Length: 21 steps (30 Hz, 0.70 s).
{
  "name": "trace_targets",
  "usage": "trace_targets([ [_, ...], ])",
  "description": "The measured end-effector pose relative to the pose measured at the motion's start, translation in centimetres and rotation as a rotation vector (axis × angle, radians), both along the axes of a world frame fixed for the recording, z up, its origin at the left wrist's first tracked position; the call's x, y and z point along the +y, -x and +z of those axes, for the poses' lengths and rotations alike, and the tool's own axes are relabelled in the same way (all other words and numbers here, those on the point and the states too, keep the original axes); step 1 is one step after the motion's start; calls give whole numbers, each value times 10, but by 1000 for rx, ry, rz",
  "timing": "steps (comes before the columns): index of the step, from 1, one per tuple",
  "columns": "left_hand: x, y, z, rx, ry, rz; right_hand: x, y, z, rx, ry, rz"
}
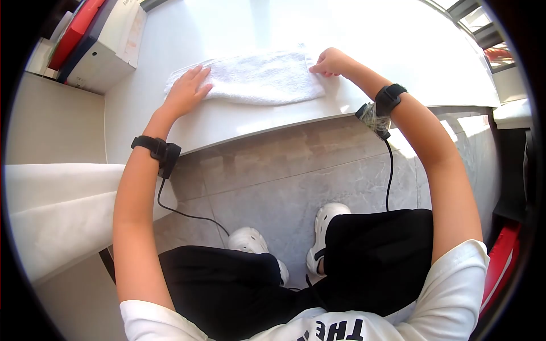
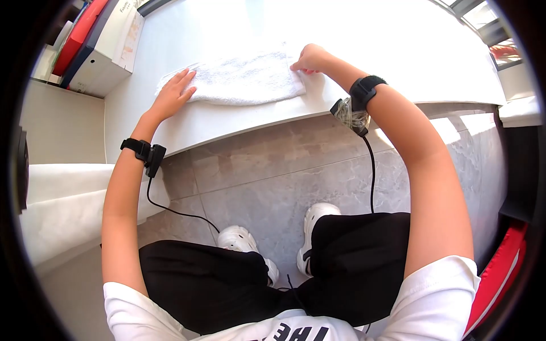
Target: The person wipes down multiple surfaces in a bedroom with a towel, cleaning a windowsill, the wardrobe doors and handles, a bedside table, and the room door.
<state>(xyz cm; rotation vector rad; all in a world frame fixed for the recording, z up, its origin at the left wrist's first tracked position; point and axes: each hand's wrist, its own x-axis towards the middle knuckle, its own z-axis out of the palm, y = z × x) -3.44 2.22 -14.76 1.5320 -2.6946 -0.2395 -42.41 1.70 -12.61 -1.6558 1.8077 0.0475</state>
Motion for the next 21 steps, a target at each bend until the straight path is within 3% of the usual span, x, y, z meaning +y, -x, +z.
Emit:
trace_targets([
  [6, 4, 3, -1, -37, 34, 41, 0, -2, -6, -53, 31, -71],
  [9, 4, 3, -2, -41, 36, 44, -3, -11, -6, 125, 40, 4],
  [12, 1, 1, -1, -24, 45, 9, 0, -17, -5, 90, 45, 7],
  [18, -3, 1, -3, 26, 43, 13, -5, -2, -1, -38, -76, -91],
  [21, -2, 4, 2, 34, 19, 35, -6, -2, 2, 26, -133, -113],
])
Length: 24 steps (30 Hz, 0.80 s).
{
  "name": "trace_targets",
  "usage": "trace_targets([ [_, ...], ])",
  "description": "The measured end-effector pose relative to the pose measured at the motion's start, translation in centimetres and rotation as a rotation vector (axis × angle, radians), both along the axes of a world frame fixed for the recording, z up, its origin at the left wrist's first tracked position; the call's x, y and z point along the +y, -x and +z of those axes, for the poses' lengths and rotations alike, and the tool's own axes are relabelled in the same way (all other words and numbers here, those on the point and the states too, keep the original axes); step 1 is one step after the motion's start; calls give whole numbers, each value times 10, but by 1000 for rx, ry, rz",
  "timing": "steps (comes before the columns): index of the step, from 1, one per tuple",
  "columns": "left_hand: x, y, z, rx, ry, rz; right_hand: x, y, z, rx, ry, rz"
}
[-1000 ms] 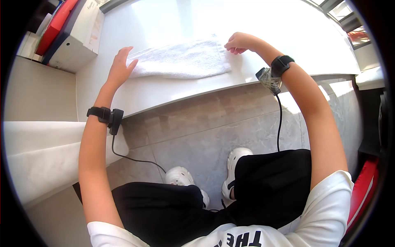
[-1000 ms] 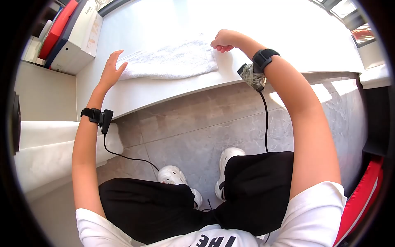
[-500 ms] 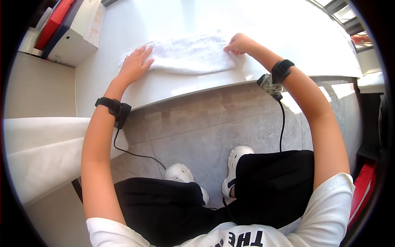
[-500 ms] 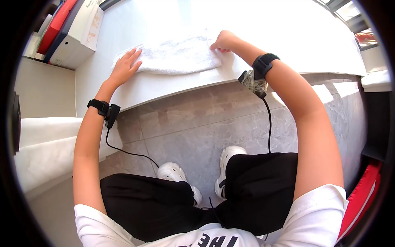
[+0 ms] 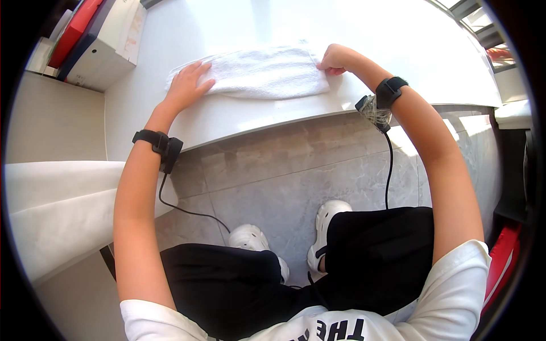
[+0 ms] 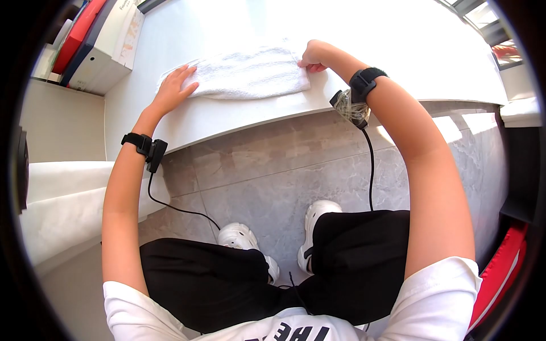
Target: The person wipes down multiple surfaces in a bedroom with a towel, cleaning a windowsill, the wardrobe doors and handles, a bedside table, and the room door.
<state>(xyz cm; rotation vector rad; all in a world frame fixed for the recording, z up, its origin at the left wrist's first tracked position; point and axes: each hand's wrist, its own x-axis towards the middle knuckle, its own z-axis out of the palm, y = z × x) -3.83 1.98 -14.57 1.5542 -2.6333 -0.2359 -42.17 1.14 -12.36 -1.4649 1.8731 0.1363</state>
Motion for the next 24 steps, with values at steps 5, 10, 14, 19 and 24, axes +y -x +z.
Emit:
trace_targets([
  [5, -4, 1, 3, 35, -4, 34, -5, -7, 3, 130, -58, 16],
  [10, -25, -18, -1, 111, -48, 121, -2, -10, 9, 168, -54, 9],
  [14, -22, -23, 10, -5, -169, 187, 5, -7, 9, 95, -27, 53],
  [19, -16, -33, 6, 31, 14, 23, 8, -4, 13, 5, 0, 49],
  [24, -9, -28, 20, 384, -254, 198, 12, 4, 19, -200, 52, -109],
])
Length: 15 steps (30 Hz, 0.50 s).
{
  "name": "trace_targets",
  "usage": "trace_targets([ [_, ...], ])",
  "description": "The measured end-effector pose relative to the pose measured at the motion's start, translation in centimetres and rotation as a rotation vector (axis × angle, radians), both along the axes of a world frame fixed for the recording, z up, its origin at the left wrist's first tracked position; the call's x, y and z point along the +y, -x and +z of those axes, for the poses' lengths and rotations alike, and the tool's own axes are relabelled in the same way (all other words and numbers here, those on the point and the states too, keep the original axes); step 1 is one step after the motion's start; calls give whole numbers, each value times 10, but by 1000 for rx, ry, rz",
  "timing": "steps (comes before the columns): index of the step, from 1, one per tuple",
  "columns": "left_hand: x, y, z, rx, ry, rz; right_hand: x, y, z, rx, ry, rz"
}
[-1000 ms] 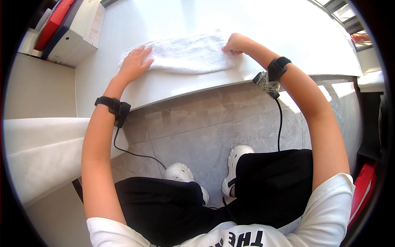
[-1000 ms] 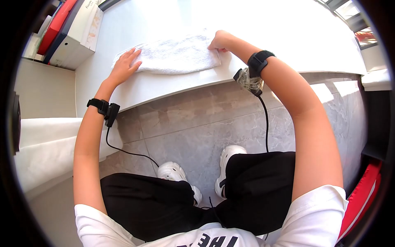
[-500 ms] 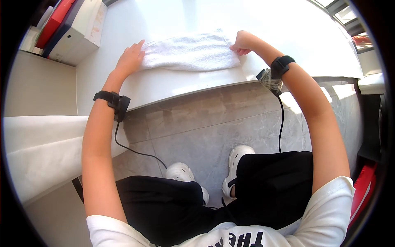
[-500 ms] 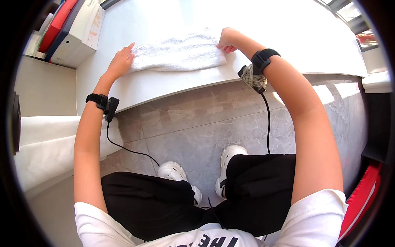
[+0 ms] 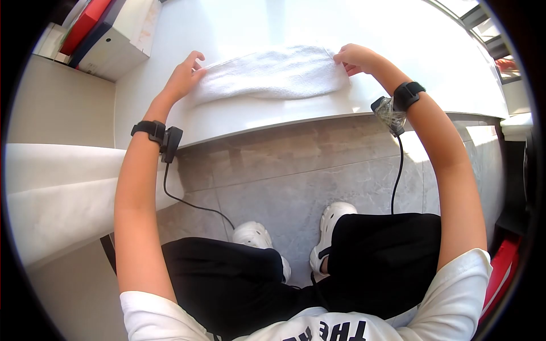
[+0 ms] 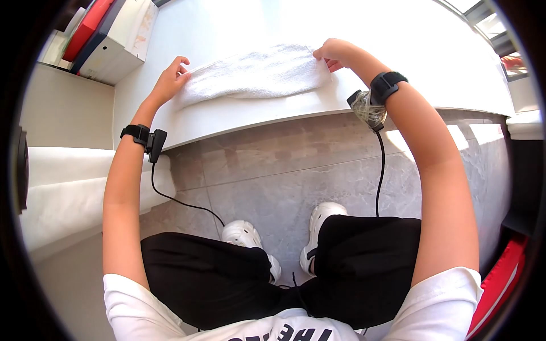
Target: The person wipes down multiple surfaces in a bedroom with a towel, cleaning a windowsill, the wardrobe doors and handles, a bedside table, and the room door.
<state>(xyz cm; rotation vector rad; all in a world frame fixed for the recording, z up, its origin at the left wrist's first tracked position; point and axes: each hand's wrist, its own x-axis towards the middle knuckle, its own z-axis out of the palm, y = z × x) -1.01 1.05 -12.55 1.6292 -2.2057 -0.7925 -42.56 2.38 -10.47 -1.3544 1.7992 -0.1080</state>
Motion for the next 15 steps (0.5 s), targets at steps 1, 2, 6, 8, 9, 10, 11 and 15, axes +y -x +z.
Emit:
trace_targets([
  [1, 4, 2, 2, 48, -23, 19, 1, 0, 0, -9, -2, -30],
  [2, 8, 5, 3, 30, -4, -17, 2, -1, 0, -15, -7, -45],
  [6, 6, 2, -3, -79, 103, -158, 7, 1, 0, -94, -84, -17],
  [8, 2, -3, -10, -124, 123, -176, 10, 4, 0, -136, -134, 29],
  [9, 3, -1, -8, -131, 108, -162, 13, 4, 2, -144, -150, 45],
  [10, 4, 0, -6, -139, 93, -147, 14, 4, 3, -152, -166, 60],
  [11, 2, -1, -10, -132, 122, -159, 13, 5, 6, -129, -188, 73],
  [15, -2, 1, -4, -57, -83, -107, -1, 26, 2, -118, -260, 72],
])
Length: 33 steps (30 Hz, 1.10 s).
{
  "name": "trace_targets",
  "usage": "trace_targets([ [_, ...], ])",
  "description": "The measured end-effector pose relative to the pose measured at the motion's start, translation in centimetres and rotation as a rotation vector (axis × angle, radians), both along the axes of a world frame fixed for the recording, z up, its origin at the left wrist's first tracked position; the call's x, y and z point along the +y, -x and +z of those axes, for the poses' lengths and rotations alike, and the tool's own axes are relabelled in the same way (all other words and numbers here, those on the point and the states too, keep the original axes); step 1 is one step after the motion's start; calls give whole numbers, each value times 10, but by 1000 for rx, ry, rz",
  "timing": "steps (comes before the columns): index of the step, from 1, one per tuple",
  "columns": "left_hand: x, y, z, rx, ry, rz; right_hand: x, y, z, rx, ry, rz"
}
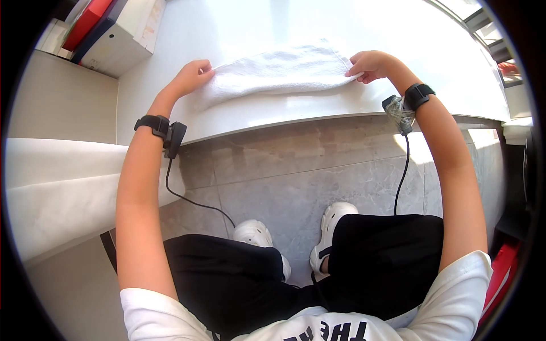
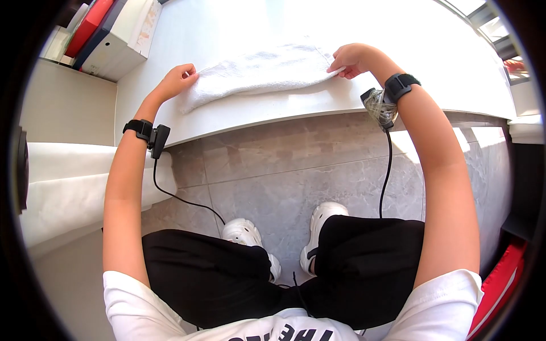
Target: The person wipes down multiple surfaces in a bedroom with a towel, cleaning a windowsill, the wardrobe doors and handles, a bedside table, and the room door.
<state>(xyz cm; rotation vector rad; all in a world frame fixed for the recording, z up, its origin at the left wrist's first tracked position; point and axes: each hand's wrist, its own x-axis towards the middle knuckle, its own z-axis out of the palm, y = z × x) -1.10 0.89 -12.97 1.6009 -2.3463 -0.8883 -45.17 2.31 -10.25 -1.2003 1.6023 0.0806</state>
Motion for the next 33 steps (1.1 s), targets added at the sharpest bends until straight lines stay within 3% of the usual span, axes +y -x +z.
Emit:
trace_targets([
  [4, 6, 12, 17, 123, -334, 65, -6, 31, -1, 61, 164, -57],
  [8, 7, 23, 13, 95, -272, 42, -13, 46, -25, 175, 528, -97],
  [12, 7, 26, -4, 70, -61, 90, -12, 31, -22, 237, 435, -129],
  [18, 4, 22, -11, 85, -18, 178, -25, 33, -22, 399, 287, 106],
  [21, 6, 21, -11, 124, -107, 167, -23, 18, -18, 693, 529, 347],
  [24, 7, 25, 0, 53, -216, 144, -20, 8, -28, 449, 875, 227],
  [30, 17, 27, 17, 115, -370, 75, -46, -14, -54, 373, 1045, 320],
  [33, 23, 30, 26, 113, -337, 55, -48, -30, -59, 717, 1059, 449],
])
